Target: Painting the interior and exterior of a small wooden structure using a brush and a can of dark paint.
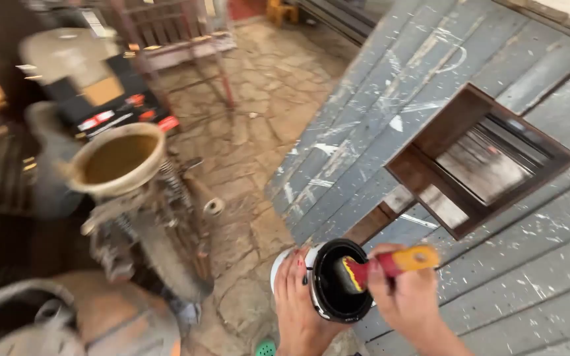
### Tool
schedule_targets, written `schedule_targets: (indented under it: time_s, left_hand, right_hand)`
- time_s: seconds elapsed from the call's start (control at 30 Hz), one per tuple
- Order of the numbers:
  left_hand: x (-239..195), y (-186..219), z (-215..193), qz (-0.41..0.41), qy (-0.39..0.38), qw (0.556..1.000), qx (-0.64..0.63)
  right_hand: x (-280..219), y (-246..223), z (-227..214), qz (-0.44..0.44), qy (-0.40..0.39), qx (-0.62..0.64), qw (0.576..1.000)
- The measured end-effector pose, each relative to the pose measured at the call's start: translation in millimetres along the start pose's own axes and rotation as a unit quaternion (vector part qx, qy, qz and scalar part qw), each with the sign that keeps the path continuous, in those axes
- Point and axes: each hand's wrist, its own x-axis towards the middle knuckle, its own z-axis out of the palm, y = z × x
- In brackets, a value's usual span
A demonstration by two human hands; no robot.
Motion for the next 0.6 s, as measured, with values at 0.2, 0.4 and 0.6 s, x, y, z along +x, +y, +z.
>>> schedule_targets:
  time_s: [0.2,0.4,0.6]
  left_hand:
    - [74.8,-44.2,21.8,0.086,-0.028,0.992,-0.088]
    - [134.8,-63.5,65.2,0.123,-0.003,0.984,-0.129]
    - [196.4,-71.7,121.5,0.156,0.013,0.979,-0.132]
  right_hand:
    - [59.1,-14.0,36.4,0.004,0.017,-0.044,0.999]
    - [101.9,10.0,38.6,0.088,0.088,-0.068,0.990]
    - [167.0,58.8,58.6,0.080,0.014,-0.032,0.996]
